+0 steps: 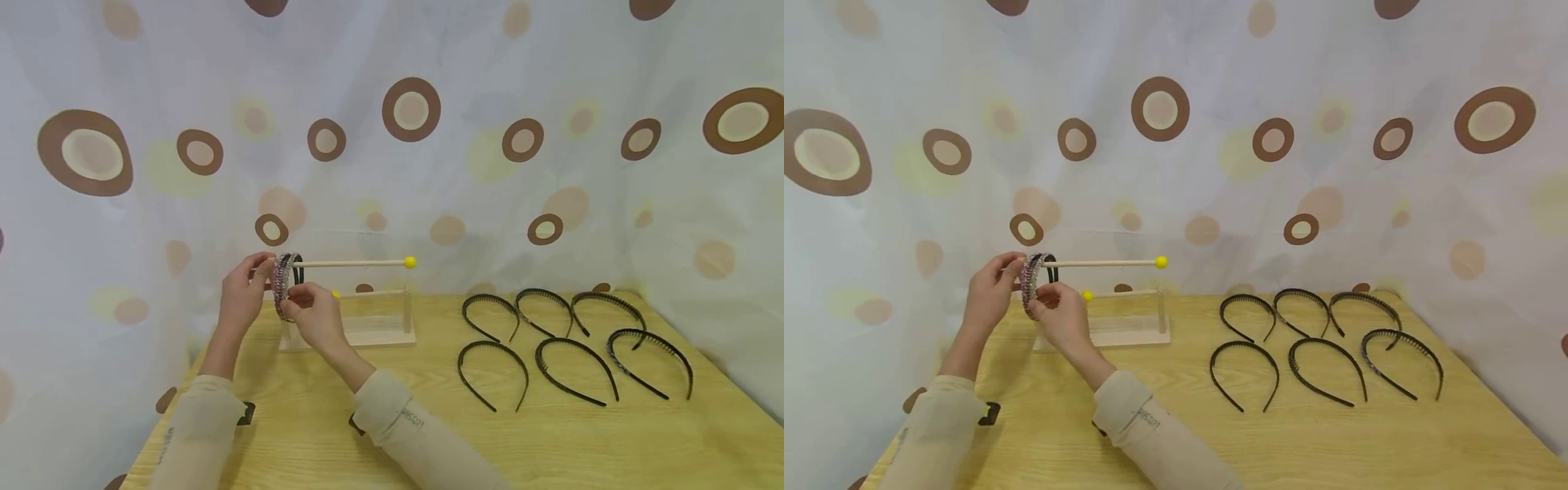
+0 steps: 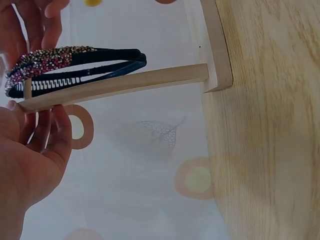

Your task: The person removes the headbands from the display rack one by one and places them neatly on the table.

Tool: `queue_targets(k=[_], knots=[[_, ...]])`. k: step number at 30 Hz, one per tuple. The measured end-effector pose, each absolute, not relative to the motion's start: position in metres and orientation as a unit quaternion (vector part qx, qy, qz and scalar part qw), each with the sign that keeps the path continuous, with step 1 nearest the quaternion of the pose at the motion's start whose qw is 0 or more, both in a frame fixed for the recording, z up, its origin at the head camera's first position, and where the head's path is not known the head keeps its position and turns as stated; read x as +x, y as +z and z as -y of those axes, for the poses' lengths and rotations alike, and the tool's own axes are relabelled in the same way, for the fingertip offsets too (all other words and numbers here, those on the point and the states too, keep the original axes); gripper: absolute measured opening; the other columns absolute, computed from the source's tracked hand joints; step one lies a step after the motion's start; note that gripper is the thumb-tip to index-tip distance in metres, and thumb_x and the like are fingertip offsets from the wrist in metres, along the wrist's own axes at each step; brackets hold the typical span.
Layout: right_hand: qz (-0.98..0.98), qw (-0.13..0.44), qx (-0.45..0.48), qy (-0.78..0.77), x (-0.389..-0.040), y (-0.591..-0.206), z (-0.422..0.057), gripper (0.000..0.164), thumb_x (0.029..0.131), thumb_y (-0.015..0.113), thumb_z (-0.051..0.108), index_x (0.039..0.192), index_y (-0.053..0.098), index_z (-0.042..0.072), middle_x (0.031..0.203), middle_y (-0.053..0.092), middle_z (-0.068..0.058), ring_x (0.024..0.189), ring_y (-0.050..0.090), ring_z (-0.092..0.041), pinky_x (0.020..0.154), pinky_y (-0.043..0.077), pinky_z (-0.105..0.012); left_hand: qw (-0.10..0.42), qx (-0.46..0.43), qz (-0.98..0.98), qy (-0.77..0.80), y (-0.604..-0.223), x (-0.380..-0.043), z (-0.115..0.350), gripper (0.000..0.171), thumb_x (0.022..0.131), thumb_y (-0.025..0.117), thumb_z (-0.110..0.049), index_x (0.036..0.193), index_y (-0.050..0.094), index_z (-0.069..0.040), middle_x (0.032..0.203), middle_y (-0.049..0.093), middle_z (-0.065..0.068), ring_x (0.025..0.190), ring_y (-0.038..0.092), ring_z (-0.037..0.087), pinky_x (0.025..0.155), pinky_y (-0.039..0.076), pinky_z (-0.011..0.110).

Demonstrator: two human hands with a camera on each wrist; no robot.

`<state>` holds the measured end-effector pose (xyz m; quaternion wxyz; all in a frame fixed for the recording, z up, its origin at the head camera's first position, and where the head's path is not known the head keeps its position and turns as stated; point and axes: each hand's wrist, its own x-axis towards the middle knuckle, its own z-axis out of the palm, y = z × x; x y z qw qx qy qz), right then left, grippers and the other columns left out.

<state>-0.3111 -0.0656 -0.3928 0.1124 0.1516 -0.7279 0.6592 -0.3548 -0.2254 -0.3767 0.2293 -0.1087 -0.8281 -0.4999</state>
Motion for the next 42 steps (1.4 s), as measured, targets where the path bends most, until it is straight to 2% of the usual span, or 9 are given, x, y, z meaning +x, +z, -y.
queue_targets(k=[5, 13, 19, 29, 42], knots=[[0.731, 0.115, 0.146, 0.657, -0.315, -0.397, 0.061, 0.012, 0.090, 0.077, 0.004, 0.102, 0.074, 0.000, 0.091, 0.073, 0.000, 0.082, 0.067, -0.009, 0.073, 0.060, -0.021, 0.228, -0.111, 0.829, -0.499, -0.381, -0.357, 0.223, 0.052, 0.107, 0.050, -0.043, 0.136, 0.061, -0.001, 0.129, 0.065, 0.016, 0.100, 0.068, 0.032, 0.075, 0.062, 0.024], [0.732, 0.127, 0.146, 0.653, -0.316, -0.390, 0.059, 0.011, 0.090, 0.078, 0.004, 0.101, 0.076, 0.002, 0.090, 0.073, 0.001, 0.080, 0.067, -0.008, 0.070, 0.060, -0.020, 0.240, -0.116, 0.830, -0.489, -0.380, -0.355, 0.226, 0.051, 0.108, 0.048, -0.042, 0.136, 0.061, -0.001, 0.129, 0.064, 0.017, 0.106, 0.066, 0.034, 0.080, 0.063, 0.033], [0.741, 0.129, 0.136, 0.645, -0.316, -0.386, 0.058, 0.009, 0.089, 0.079, 0.006, 0.098, 0.077, 0.003, 0.087, 0.072, 0.001, 0.079, 0.067, -0.008, 0.070, 0.059, -0.020, 0.241, -0.106, 0.832, -0.489, -0.379, -0.356, 0.227, 0.051, 0.106, 0.050, -0.044, 0.134, 0.062, -0.002, 0.129, 0.064, 0.015, 0.106, 0.066, 0.031, 0.078, 0.063, 0.028], [0.737, 0.140, 0.132, 0.648, -0.314, -0.372, 0.045, 0.012, 0.090, 0.078, 0.005, 0.102, 0.076, 0.001, 0.090, 0.073, 0.000, 0.081, 0.067, -0.008, 0.074, 0.060, -0.020, 0.238, -0.109, 0.835, -0.484, -0.376, -0.357, 0.225, 0.051, 0.106, 0.050, -0.043, 0.134, 0.062, -0.002, 0.130, 0.064, 0.016, 0.102, 0.067, 0.032, 0.076, 0.062, 0.023], [0.708, 0.188, 0.146, 0.665, -0.302, -0.342, 0.018, 0.012, 0.091, 0.077, 0.007, 0.103, 0.077, 0.004, 0.089, 0.072, 0.002, 0.084, 0.067, -0.011, 0.070, 0.059, -0.024, 0.219, -0.114, 0.841, -0.481, -0.375, -0.354, 0.227, 0.054, 0.107, 0.048, -0.043, 0.138, 0.058, 0.000, 0.135, 0.060, 0.020, 0.110, 0.065, 0.037, 0.085, 0.062, 0.036]])
